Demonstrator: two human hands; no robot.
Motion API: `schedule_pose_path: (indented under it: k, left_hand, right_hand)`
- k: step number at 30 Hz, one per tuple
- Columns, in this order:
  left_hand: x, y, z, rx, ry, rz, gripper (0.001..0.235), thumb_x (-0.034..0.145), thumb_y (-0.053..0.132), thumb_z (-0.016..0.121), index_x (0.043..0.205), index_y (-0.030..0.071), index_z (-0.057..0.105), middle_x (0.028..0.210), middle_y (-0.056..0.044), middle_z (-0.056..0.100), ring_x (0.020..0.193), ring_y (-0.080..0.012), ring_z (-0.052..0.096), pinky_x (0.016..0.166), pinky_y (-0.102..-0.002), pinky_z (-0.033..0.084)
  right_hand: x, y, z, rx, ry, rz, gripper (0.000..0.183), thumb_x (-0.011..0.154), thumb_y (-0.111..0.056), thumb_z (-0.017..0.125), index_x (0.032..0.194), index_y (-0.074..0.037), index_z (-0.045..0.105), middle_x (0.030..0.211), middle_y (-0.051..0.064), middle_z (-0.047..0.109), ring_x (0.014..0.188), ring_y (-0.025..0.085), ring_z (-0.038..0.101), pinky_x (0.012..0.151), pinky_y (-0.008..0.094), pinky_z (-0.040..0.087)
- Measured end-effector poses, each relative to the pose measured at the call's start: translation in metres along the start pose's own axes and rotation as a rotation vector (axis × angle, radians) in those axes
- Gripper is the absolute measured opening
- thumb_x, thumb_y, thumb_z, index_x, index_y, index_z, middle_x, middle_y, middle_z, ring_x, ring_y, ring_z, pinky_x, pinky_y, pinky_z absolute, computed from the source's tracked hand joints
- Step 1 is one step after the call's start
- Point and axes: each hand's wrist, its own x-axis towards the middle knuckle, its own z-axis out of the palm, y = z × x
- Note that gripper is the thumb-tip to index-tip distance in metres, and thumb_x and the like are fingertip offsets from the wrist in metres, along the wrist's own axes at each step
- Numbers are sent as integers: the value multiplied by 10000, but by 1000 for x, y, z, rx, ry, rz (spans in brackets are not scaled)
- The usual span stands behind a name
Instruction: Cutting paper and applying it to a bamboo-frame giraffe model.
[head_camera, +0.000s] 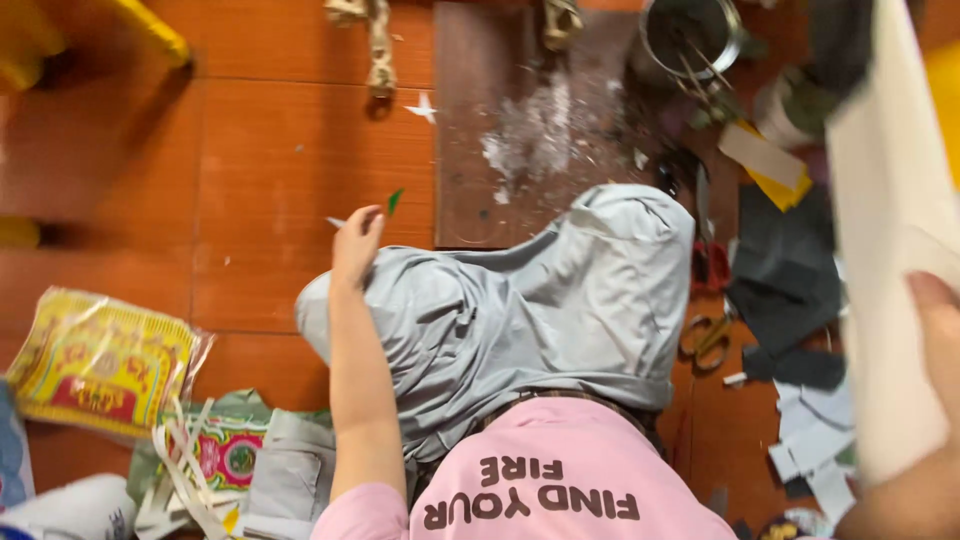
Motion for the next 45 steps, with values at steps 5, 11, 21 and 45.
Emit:
schedule_pose_path:
  k: [5, 11, 21, 45]
  left_hand:
    - [11, 23, -1, -439, -51, 95, 436, 1001, 290, 680, 1349, 33, 632, 1251, -125, 716, 1159, -217, 670, 998, -354, 536]
    - [2, 132, -66, -806, -60, 455, 746, 1019, 267, 744, 1594, 58, 317, 1549, -101, 441, 1455, -211, 386, 1203, -368, 338]
    - [-21, 53, -57, -796, 49, 279, 100, 927, 20, 763, 934, 36, 665, 859, 29, 651, 806, -60, 586, 730, -242, 499]
    - [-75, 97, -64, -523, 139, 235, 133, 1028, 111, 676, 945, 12, 707, 880, 90, 657, 840, -19, 569, 750, -220, 483]
  right_hand:
    - [58, -146, 57, 200, 19, -374, 277, 1141, -243, 726, 1165, 12, 619, 1010, 95, 688, 915, 151, 664, 768, 330, 517]
    - [102, -235, 216, 837, -147, -503, 203, 1102, -174, 728, 1202, -26, 630, 1035, -17, 683, 898, 79, 599, 791, 263, 510]
    - [106, -113, 447, 788, -433, -590, 454, 818, -71, 798, 1218, -33, 588, 1108, 25, 645, 972, 133, 581, 858, 294, 534]
    - [-30, -152, 297, 98, -1134, -374, 1094, 823, -602, 779, 1598, -89, 202, 1530, 306, 421, 1411, 435, 428, 1151, 442, 371]
